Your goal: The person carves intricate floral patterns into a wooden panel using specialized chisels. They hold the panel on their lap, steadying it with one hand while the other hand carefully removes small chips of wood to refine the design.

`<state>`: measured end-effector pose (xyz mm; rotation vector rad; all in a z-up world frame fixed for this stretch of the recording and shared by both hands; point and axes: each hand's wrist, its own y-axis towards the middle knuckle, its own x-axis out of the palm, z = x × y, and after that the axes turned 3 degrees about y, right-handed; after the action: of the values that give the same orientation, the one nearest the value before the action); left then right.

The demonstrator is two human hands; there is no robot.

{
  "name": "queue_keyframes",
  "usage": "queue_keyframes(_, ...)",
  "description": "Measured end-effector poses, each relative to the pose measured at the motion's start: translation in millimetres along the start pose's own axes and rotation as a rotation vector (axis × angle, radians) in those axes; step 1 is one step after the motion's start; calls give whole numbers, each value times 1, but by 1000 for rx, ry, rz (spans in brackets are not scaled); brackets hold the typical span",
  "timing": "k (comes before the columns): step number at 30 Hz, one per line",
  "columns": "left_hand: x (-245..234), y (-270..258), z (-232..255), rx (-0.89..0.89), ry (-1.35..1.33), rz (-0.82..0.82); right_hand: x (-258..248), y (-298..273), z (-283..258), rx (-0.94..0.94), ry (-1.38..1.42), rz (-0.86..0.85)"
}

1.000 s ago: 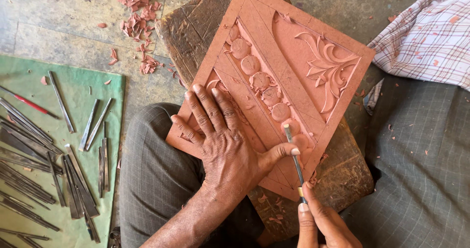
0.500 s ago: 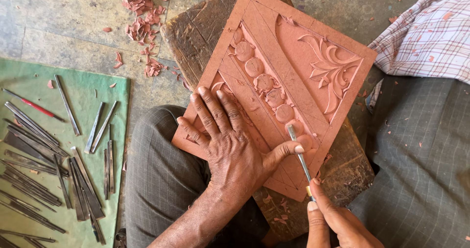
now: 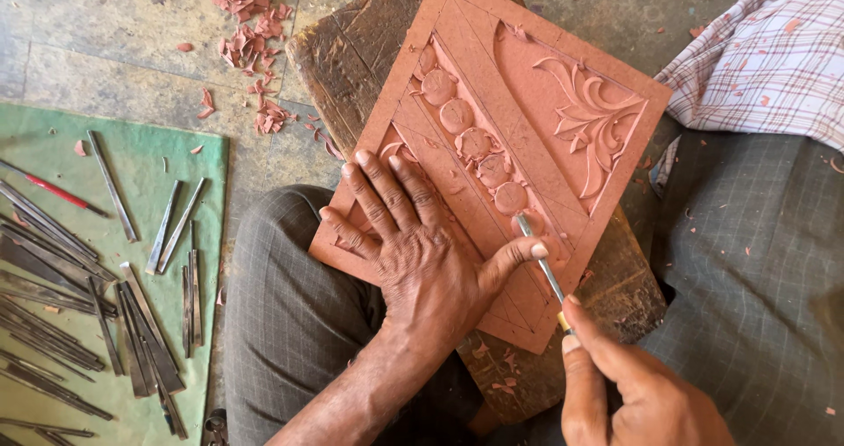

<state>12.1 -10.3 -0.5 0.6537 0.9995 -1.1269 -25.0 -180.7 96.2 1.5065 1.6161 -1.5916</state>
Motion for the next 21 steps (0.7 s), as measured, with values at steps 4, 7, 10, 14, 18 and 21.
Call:
queue_keyframes(4, 2, 0, 3, -39, 6, -42, -21, 4, -28, 230, -258, -104)
queue_keyframes(7, 0, -4, 0, -33, -24, -48, -32, 6, -36, 143, -277, -101)
queue_keyframes(10, 1, -5, -5, 20, -56, -36, -37, -1, -21, -236, 59, 75)
queue_keyframes(14, 6, -8, -11, 74, -52, 2, 1, -17, 13, -282, 477, 253)
queue_keyframes(18, 5, -7, -11, 88, -7, -33, 40, -17, 38, -263, 338, 258)
queue_keyframes(21, 3, -6, -9, 79, -8, -35, 50, -18, 44, -250, 306, 190)
